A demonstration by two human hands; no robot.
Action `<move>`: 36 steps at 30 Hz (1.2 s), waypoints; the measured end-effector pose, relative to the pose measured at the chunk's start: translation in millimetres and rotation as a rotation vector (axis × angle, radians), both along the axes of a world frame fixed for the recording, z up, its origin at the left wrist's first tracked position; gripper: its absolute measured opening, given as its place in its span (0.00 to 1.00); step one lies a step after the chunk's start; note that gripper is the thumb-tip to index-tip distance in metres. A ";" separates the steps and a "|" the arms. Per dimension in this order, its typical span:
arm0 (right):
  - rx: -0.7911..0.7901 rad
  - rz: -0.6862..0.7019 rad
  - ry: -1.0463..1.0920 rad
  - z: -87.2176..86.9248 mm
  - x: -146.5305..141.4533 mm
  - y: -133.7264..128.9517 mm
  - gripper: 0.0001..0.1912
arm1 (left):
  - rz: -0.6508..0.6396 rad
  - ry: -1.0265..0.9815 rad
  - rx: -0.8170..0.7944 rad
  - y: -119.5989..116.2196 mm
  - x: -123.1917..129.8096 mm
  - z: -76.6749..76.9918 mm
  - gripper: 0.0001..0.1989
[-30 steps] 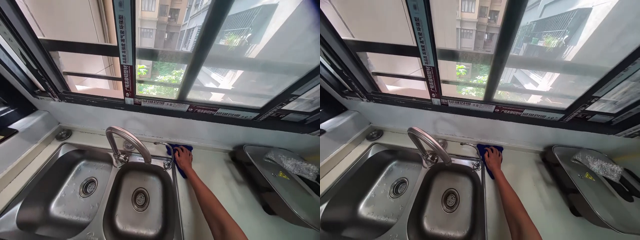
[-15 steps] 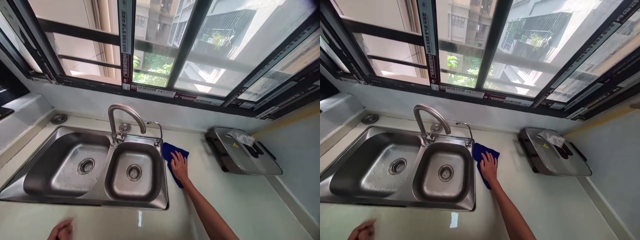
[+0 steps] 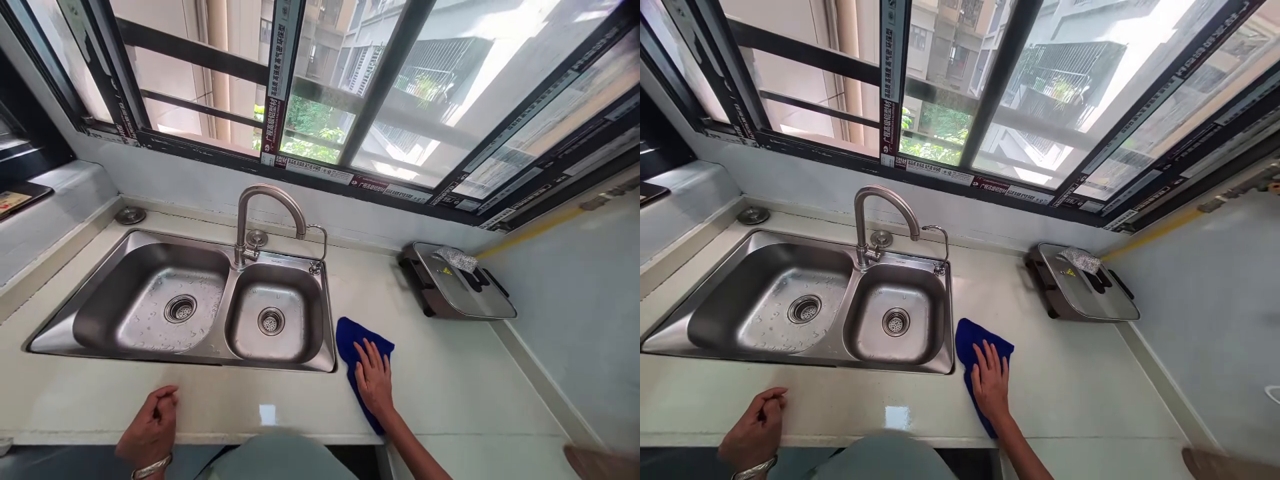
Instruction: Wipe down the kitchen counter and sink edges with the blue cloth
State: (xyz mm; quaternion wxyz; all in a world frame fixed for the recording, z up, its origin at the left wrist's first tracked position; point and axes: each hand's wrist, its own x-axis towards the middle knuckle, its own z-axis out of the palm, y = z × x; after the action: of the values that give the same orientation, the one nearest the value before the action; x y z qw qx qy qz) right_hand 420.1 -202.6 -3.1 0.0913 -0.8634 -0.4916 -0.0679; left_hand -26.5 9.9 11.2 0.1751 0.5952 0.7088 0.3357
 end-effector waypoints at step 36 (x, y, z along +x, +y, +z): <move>0.454 0.207 0.394 -31.1 -52.1 -0.6 0.19 | -1.102 0.220 -0.136 -64.0 129.4 33.4 0.35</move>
State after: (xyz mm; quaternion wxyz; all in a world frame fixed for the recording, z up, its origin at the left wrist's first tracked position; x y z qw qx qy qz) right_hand 368.0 -203.3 -34.2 0.3816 -0.7628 -0.5220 0.0022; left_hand 102.9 -54.1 44.6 0.2876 0.8961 0.3273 0.0840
